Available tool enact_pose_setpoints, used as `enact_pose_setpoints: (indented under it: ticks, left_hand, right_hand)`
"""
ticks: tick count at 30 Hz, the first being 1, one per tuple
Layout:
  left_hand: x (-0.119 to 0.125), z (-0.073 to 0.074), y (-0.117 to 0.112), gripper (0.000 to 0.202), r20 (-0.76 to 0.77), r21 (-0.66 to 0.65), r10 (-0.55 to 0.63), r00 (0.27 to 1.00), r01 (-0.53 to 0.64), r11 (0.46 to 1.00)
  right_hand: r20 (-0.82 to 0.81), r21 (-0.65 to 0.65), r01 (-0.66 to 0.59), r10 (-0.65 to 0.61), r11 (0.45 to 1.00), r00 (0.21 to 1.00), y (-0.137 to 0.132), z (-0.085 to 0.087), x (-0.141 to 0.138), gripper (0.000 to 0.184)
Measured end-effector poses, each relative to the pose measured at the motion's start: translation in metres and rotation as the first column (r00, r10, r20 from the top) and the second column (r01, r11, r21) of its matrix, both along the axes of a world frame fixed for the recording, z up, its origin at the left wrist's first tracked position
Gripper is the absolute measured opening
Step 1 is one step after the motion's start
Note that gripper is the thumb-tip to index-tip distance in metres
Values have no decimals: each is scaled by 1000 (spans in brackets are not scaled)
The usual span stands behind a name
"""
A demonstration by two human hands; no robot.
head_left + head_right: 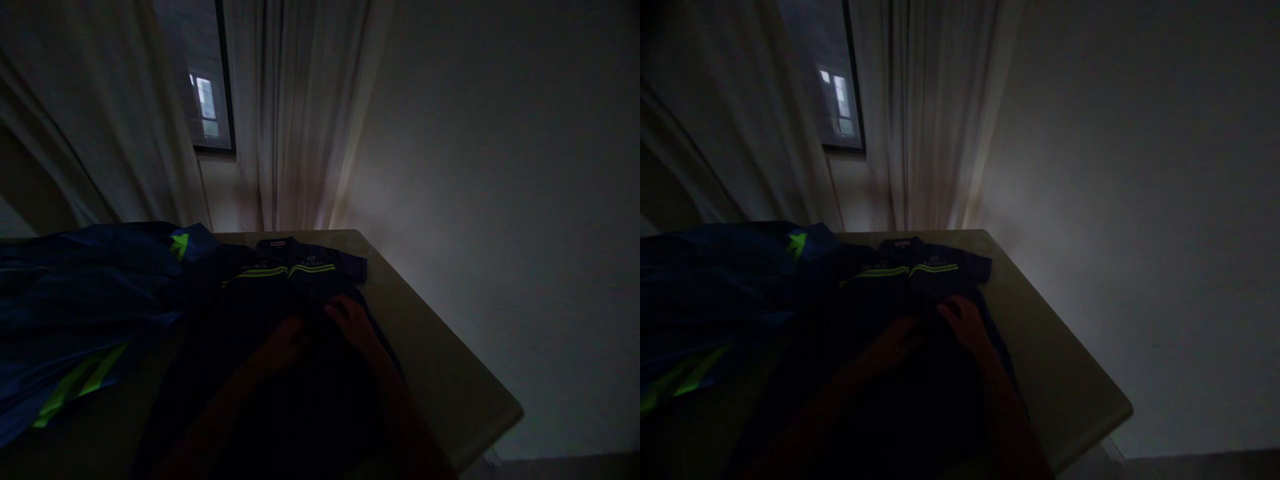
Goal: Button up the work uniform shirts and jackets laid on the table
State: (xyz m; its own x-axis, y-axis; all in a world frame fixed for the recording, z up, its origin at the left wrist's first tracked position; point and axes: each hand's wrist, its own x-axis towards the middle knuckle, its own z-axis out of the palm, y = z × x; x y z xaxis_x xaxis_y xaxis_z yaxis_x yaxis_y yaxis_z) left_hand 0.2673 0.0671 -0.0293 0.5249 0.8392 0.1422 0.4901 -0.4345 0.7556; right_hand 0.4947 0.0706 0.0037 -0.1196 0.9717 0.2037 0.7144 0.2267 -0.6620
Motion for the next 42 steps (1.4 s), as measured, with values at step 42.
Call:
enact_pose_setpoints:
  ticks: [42]
  left_hand:
    - [8, 19, -43, 25, -311, 192, -46, 949, 111, 975]
  right_hand:
    - [-121, 64, 76, -67, 995, 990, 10, -33, -72, 15]
